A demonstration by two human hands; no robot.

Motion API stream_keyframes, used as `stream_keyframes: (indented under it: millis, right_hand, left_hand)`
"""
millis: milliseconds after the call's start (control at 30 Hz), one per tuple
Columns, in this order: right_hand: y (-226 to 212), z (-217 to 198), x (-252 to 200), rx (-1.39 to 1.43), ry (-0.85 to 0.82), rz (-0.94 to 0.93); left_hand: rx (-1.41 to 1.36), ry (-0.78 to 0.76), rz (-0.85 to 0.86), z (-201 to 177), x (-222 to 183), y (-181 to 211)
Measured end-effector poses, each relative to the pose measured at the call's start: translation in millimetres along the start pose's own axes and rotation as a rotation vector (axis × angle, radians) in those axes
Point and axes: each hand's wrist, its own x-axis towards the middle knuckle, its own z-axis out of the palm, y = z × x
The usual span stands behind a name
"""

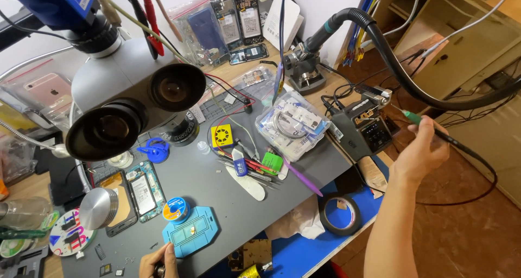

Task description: The person is applying solder to the pins of a small electronic component using a soldering iron and solder wire on a repair bench.

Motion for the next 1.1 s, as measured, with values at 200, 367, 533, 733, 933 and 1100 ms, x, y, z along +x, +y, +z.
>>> stream_keyframes:
  millis: [200,367,533,733,933,1100]
  right_hand:
    - [-24,-23,-25,0.151,0.043,0.144]
    - [-11,-36,-18,0.019,-0.07,0.05]
    - [-7,-39,2,-0.259,-0.241,-0.087]
    - [-38,-15,19,-0.615,-0.558,0.075]
    - [-16,-12,24,-0.571,-0.543,0.007]
    - [17,-32,32,-0.581,-0.456,-0.022]
  left_hand:
    - [-0.096,-0.006,-0.058,-2,-1,7]
    - [-0.008,-0.025,0.012,-2,1,-10]
    - [0.051,-0.048,0.014,0,4,-31]
    - [0.02,-0.031,0.002,2,3,-30]
    - [-0.048,0.039,-0.04,0,-3,7]
    - [-0.167,0.112,-0.048,6,-4,22]
